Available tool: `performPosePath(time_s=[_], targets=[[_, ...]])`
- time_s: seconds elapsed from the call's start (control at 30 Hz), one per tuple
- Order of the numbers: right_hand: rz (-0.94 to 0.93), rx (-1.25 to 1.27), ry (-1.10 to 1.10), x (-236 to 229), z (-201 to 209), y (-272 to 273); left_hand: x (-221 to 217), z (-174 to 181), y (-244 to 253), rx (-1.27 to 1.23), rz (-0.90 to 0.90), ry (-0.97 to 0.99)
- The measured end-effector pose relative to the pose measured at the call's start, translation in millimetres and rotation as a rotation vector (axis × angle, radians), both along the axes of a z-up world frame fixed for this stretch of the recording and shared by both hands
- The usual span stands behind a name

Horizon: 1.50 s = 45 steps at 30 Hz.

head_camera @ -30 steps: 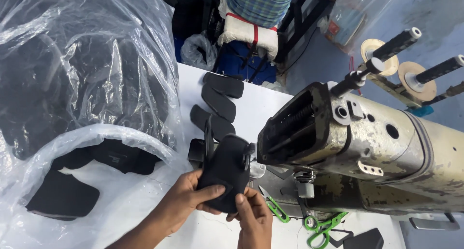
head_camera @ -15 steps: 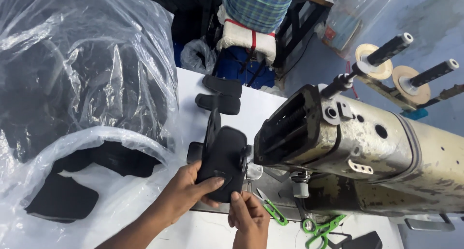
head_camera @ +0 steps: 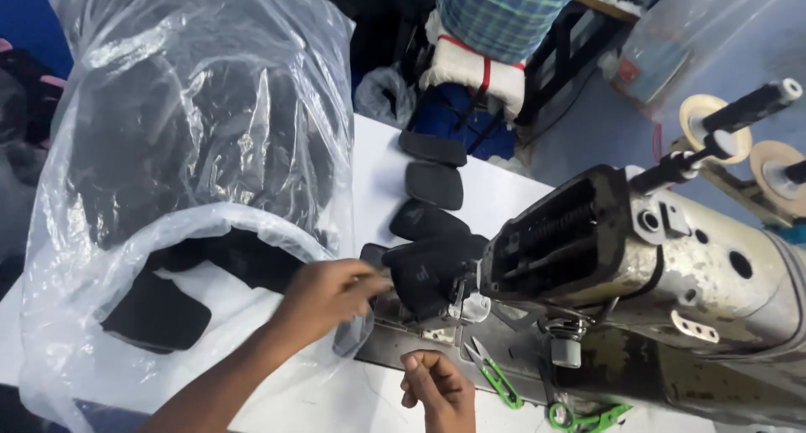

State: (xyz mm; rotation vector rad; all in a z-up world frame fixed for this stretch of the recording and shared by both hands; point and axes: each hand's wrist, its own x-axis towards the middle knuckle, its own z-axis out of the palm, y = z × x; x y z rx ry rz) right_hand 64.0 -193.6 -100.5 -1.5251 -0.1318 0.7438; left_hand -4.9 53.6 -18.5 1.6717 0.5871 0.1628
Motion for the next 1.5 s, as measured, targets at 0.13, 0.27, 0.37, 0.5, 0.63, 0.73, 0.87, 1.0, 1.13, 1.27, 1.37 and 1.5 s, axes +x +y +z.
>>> performPosePath(time_s=[0.13, 0.27, 0.37, 0.5, 0.63, 0.73, 0.87, 1.0, 1.13, 1.27, 1.37, 1.5], targets=[[-0.022, -0.065, 0.076, -5, -9, 4, -58, -33, 22, 0.474, 0.450, -0.130], [0.068, -0.062, 0.091, -14, 2, 17, -87, -37, 56, 1.131, 0.661, -0.050], [0.090, -0.031, 0.089, -19, 2, 19, -87, -63, 67, 1.015, 0.553, 0.205], [0.079, -0.026, 0.073, -16, -10, 6, -91, -39, 52, 0.977, 0.553, 0.284], [0.065, -0.024, -0.042, -10, -5, -7, -104, 11, 28, 0.438, 0.373, 0.402], [0.233, 0.074, -0.340, -10, 63, 7, -110, 30, 11, 0.033, 0.088, 0.330], [0.537, 0.085, -0.419, -6, 89, 2, -93, 58, -8, 0.061, -0.538, 0.315], [0.251, 0.149, -0.114, 1, 42, -28, -64, 32, -20, -0.011, -0.474, 0.108], [-0.007, 0.118, -0.009, -6, 64, -24, -39, 6, -39, -0.639, -0.083, -0.226], [-0.011, 0.528, 0.187, 14, 4, -66, -22, -14, -41, -0.869, -0.162, -0.344], [0.055, 0.454, 0.156, 20, 43, -58, -16, -22, -41, -0.874, -0.247, -0.372], [0.134, 0.349, -0.029, 27, 26, -69, -7, 0, -40, -0.866, -0.223, -0.345]])
